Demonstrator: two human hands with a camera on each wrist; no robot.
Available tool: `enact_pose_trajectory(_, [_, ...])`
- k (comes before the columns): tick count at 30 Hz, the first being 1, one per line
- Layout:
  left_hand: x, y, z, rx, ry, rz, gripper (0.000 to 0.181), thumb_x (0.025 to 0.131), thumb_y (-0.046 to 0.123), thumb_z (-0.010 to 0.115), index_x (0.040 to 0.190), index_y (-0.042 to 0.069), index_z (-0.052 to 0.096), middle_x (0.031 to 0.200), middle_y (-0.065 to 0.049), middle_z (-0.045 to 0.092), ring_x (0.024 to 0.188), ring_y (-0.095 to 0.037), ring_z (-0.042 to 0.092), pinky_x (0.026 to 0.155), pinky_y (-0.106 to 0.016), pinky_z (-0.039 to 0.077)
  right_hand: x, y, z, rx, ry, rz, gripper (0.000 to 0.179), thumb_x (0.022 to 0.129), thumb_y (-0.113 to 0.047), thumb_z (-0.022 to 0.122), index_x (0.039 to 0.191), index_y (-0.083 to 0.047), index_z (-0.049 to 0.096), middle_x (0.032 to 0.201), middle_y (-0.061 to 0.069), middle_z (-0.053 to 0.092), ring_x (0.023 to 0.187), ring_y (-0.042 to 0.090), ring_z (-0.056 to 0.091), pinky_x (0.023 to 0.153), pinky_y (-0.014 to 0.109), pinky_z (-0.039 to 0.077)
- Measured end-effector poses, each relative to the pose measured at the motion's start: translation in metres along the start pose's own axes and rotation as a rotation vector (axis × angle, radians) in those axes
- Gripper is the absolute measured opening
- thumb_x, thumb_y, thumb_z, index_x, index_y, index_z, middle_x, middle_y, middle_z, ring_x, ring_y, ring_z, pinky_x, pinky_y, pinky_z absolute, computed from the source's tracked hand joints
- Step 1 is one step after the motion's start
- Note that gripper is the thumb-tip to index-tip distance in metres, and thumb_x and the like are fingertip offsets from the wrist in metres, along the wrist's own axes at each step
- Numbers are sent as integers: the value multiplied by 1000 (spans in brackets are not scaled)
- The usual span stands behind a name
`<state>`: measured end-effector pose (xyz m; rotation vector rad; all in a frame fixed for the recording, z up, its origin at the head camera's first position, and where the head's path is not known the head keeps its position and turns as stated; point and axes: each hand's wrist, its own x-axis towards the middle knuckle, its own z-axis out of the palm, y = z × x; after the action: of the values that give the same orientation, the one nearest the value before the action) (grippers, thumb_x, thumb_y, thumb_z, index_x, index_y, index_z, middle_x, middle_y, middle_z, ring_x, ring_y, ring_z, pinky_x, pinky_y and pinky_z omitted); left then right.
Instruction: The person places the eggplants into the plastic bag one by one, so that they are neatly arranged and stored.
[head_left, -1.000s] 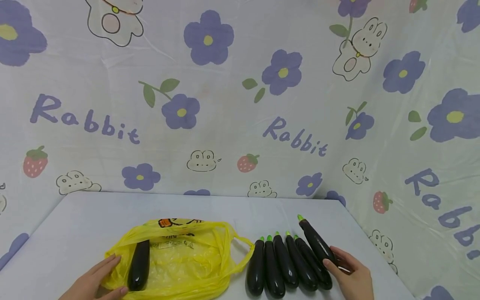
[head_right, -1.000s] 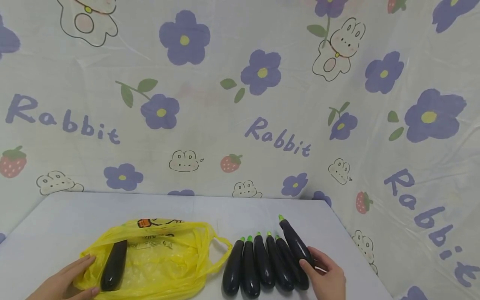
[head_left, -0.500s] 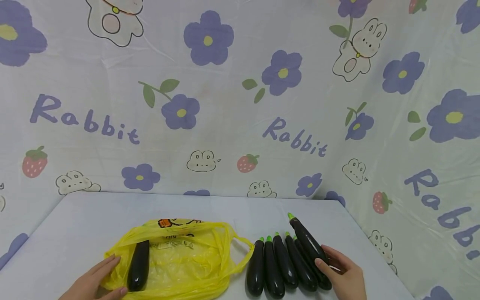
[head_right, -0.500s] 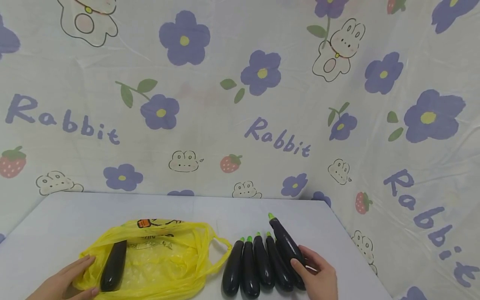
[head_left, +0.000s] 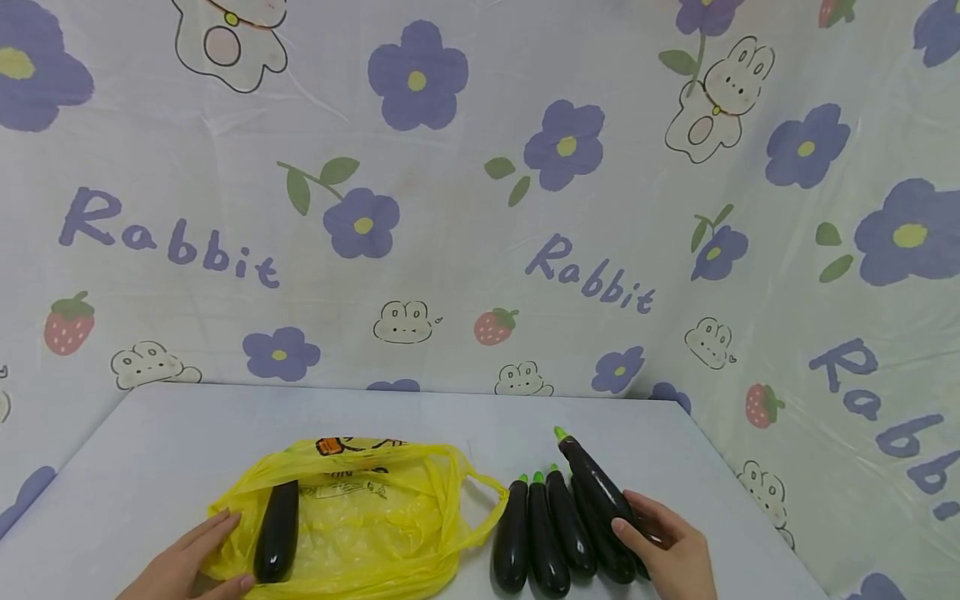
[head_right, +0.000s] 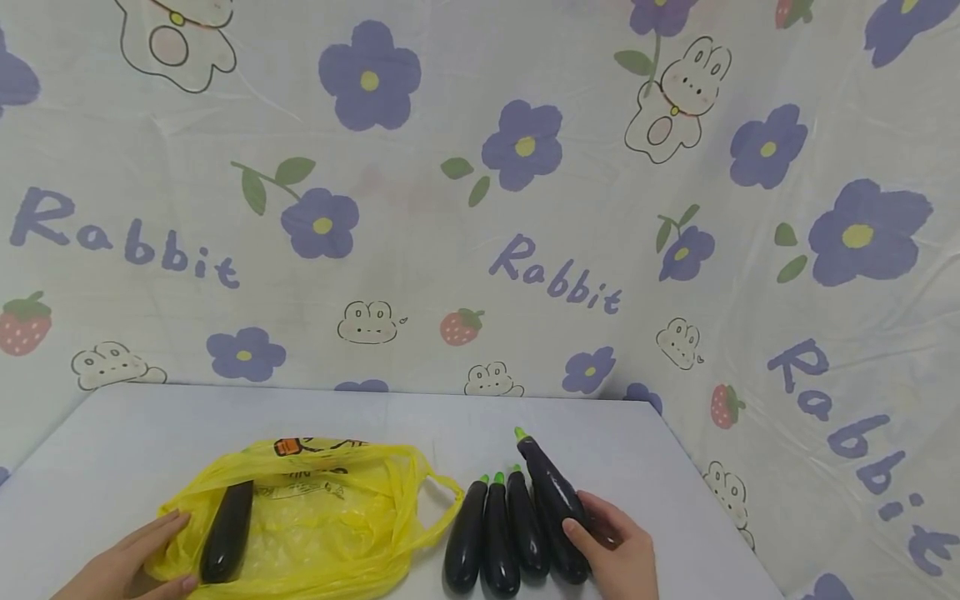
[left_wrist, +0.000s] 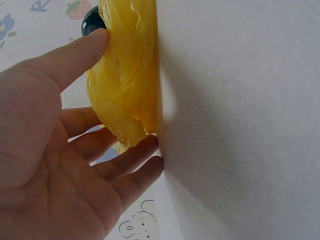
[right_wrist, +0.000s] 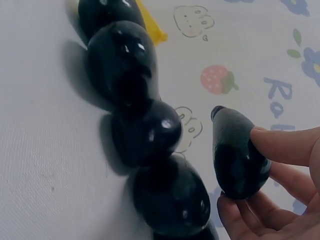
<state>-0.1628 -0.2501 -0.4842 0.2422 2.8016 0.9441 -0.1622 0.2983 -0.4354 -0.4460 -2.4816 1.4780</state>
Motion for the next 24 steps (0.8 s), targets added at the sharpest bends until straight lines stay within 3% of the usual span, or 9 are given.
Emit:
enact_pose_trajectory(6, [0,0,0,-5,-3,-8,85,90,49,68,143,-10,40,142,-37,38,124,-58,39,93,-65,44,-3,-3,4,17,-12,18,60,81,-32,83,132,-6,64,123,16,64,105,27,64,81,26,55])
enact_pose_trajectory(13, [0,0,0,-10,-5,-2,84,90,49,68,143,-11,40,142,-37,38,124,-58,39,93,-65,43,-7,-7,10,38,-35,8,59,82,-31,82,132,-6,64,122,16,65,105,28,63,87,34,55])
enact_pose_trajectory(24, [0,1,-1,-28,-20,-4,84,91,49,67,144,-11,39,142,-37,37,125,-58,37,93,-66,42,-12,-13,21,70,-54,27,56,80,-31,84,128,-8,67,121,15,65,101,26,64,85,36,55])
